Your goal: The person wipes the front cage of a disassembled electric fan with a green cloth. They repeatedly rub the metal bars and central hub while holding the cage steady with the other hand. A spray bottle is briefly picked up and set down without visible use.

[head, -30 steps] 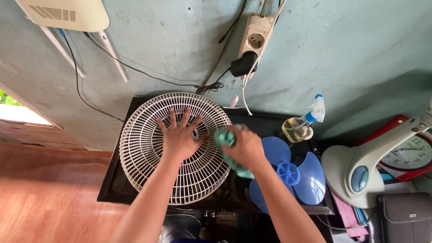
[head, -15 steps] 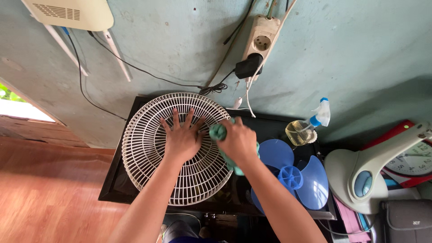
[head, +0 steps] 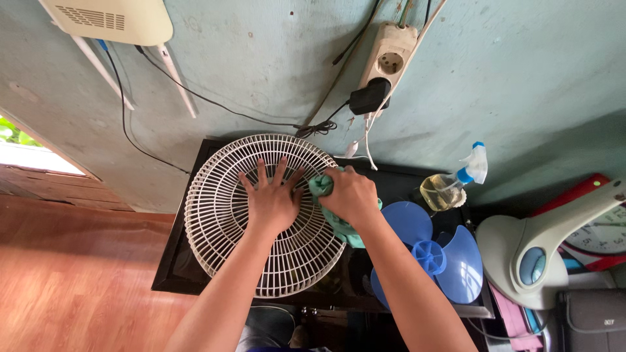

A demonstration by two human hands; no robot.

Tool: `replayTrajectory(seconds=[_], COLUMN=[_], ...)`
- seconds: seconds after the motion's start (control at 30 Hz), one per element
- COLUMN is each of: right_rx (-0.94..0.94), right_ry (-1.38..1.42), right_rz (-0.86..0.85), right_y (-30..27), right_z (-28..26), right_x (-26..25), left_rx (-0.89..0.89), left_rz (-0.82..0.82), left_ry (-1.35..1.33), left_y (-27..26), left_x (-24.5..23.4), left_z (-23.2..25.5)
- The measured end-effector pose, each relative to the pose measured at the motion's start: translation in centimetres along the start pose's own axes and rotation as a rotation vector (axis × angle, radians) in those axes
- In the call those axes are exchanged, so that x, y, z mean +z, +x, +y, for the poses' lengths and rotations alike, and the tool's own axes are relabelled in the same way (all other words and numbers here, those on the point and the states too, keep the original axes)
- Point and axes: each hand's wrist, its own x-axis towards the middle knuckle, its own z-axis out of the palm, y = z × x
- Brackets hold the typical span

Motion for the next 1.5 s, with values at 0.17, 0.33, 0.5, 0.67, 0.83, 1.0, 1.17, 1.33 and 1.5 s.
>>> replayTrajectory(seconds=[0.17, 0.33, 0.5, 0.67, 0.83, 1.0, 1.17, 1.33, 1.5], right_rx=[0.057, 0.138, 0.188, 0.194, 0.147, 0.33, 0.514, 0.487, 0.536], right_ry=[-0.052, -0.068, -0.048, -0.115, -0.098, -0.009, 0.088, 0.071, 0.113], right_rz=[-0.045, 0.037, 0.131, 0.002, -0.106, 0.128, 0.36, 0.202, 0.111], right_y=[-2.0, -1.9, -2.4, -4.4, -8.7, -7.4, -6.7, -9.9, -13.2], right_z=[-1.9, -3.1, -3.9, -5.6, -8.5, -7.0, -6.5, -7.8, -9.6], right_x=[-0.8, -0.8, 0.0, 0.1, 0.6, -0.3, 0.5, 0.4, 1.0], left_rx=[0.045, 0.217, 0.263, 0.28, 0.33, 0.338, 0.333, 0.355, 0.365], left_rz=[-0.059, -0.13, -0.114, -0.149, -0.166, -0.139, -0.093, -0.04, -0.065], left_ry=[0.025, 0.004, 0.03, 0.079, 0.04, 0.006, -0.029, -0.041, -0.046], left_y=[0.5, 0.8, 0.4, 0.4, 0.8, 0.8, 1.1, 1.0, 1.2], left_x=[-0.7, -1.7, -1.7, -2.0, -2.1, -1.5, -1.0, -0.3, -0.3], left_z=[-0.5, -3.7, -5.4, -5.6, -6.0, -6.2, -5.9, -6.3, -6.6])
